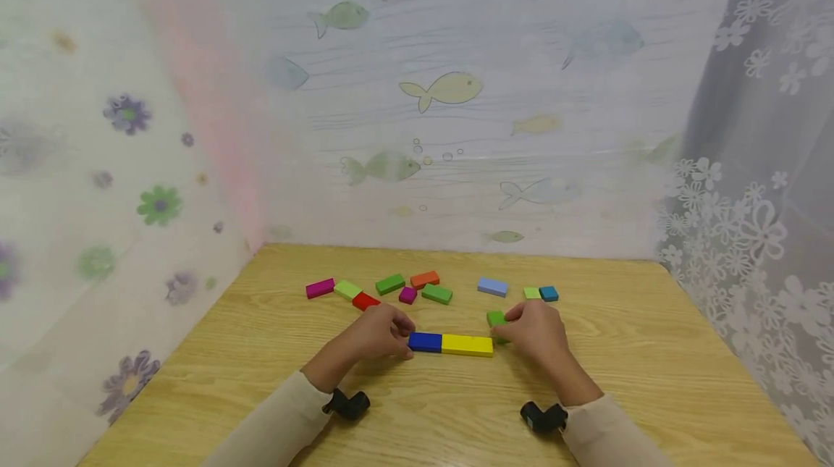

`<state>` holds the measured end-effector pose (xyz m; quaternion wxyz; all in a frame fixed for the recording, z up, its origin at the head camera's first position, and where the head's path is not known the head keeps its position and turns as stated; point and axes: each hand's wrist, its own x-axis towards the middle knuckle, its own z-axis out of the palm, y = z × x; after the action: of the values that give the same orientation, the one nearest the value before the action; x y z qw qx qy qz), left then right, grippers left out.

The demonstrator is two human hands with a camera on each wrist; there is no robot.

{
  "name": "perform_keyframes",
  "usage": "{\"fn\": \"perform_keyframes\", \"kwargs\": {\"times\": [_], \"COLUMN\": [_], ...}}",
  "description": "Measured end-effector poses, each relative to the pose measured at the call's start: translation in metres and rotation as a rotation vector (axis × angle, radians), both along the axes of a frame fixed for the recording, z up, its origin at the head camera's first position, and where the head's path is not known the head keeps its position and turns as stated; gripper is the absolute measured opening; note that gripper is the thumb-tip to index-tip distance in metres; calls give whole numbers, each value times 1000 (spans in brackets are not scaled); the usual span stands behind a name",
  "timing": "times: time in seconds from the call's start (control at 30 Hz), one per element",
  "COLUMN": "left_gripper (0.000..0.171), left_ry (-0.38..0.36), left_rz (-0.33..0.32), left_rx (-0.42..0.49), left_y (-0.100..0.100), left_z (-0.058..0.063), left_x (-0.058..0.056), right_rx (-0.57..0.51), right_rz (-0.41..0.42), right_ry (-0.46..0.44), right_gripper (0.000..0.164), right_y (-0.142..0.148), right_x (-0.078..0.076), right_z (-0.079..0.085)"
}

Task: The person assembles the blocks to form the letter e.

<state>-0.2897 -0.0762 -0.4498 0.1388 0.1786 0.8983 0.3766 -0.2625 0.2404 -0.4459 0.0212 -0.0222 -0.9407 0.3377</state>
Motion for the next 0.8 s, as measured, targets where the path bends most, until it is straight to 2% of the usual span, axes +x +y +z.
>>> {"fn": "perform_keyframes", "kwargs": {"times": [0.8], "left_gripper": [42], "left_ry": [-15], "left_rz": [14], "left_rx": [-1], "left_y": [1], "left_z": [3], "left_x": [2], "right_rx": [-35], "right_rz": [29], "right_ry": [-38], "right_gripper": [49], "right_y": [-3], "right_x": [2], "right_z": [4]}}
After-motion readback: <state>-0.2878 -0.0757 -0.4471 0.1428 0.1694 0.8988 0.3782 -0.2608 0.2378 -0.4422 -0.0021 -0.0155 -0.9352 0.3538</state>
